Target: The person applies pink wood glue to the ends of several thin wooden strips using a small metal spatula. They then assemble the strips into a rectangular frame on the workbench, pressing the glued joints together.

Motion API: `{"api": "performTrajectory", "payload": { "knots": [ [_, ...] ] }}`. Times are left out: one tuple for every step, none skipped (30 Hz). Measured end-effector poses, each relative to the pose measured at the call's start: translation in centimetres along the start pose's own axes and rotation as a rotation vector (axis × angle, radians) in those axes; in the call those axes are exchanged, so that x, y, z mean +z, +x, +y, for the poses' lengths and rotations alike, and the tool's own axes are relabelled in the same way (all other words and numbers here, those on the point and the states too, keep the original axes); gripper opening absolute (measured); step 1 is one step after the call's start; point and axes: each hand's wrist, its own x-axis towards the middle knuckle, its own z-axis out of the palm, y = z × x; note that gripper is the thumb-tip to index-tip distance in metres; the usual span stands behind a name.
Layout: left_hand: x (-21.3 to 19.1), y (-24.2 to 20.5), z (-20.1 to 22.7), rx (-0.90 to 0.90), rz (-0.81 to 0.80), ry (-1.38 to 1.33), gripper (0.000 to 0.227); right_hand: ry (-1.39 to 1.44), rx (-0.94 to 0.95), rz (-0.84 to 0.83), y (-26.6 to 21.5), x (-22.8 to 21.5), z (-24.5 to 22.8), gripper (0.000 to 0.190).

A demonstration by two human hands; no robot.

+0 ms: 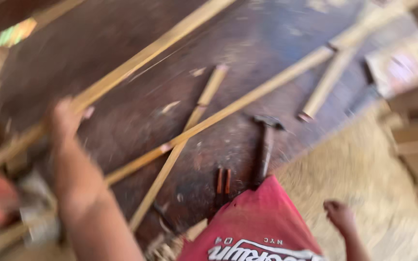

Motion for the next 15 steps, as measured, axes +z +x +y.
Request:
{"api": "performTrajectory", "payload": {
  "knots": [
    [1.0,-0.1,-1.2,0.09,0.106,-0.105,0.062,-0.062,-0.003,-0.015,0.3,-0.7,-1.8,0.033],
    [2.1,-0.7,-2.3,-0.101,-0.094,-0.024,0.054,-0.098,-0.014,-0.047,0.9,-1.8,-3.8,0.033],
    [3.0,1.1,-2.8,-0.284,-0.25,-0.049,0.053,-0.067,0.0,-0.077,0.4,-1.1,-5.2,0.034],
    [3.9,1.7,-3.1,-0.28,-0.215,-0.019,0.057,-0.038,0.012,-0.107,-0.1,-0.7,-6.1,0.034],
    [4.7,2.0,-3.6,-0.254,-0.167,-0.017,0.064,-0.027,0.008,-0.133,-0.4,0.0,-6.9,0.034],
    [5.3,2.6,-4.1,-0.31,-0.229,0.036,0.054,-0.031,0.006,-0.167,-0.7,1.0,-7.4,0.034],
    [6.3,3.5,-4.0,-0.309,-0.164,0.019,0.054,-0.023,0.01,-0.171,-0.7,1.5,-7.7,0.035],
    [6.6,2.7,-4.7,-0.307,-0.099,0.005,0.054,-0.053,-0.025,-0.19,1.4,1.1,-9.4,0.035],
    [6.9,2.9,-4.8,-0.304,-0.063,-0.016,0.053,-0.048,-0.02,-0.182,1.6,0.9,-9.6,0.035],
    [7.2,3.6,-4.6,-0.301,-0.028,-0.037,0.052,-0.043,-0.013,-0.173,1.5,0.8,-9.5,0.036],
    [7.5,3.5,-4.6,-0.308,0.002,-0.057,0.051,-0.044,-0.012,-0.167,1.1,0.5,-9.1,0.036],
    [7.9,3.6,-4.4,-0.315,0.002,-0.071,0.053,-0.051,-0.008,-0.161,0.3,0.3,-8.6,0.036],
    [7.9,3.6,-4.7,-0.333,0.011,-0.081,0.055,-0.054,-0.021,-0.157,0.2,0.1,-8.7,0.037],
    [7.9,3.5,-4.9,-0.351,0.02,-0.092,0.057,-0.066,-0.032,-0.154,0.1,-0.1,-8.9,0.037],
    [7.9,3.6,-5.3,-0.35,0.019,-0.083,0.057,-0.054,-0.042,-0.152,-0.2,0.2,-8.9,0.037]
  ]
}}
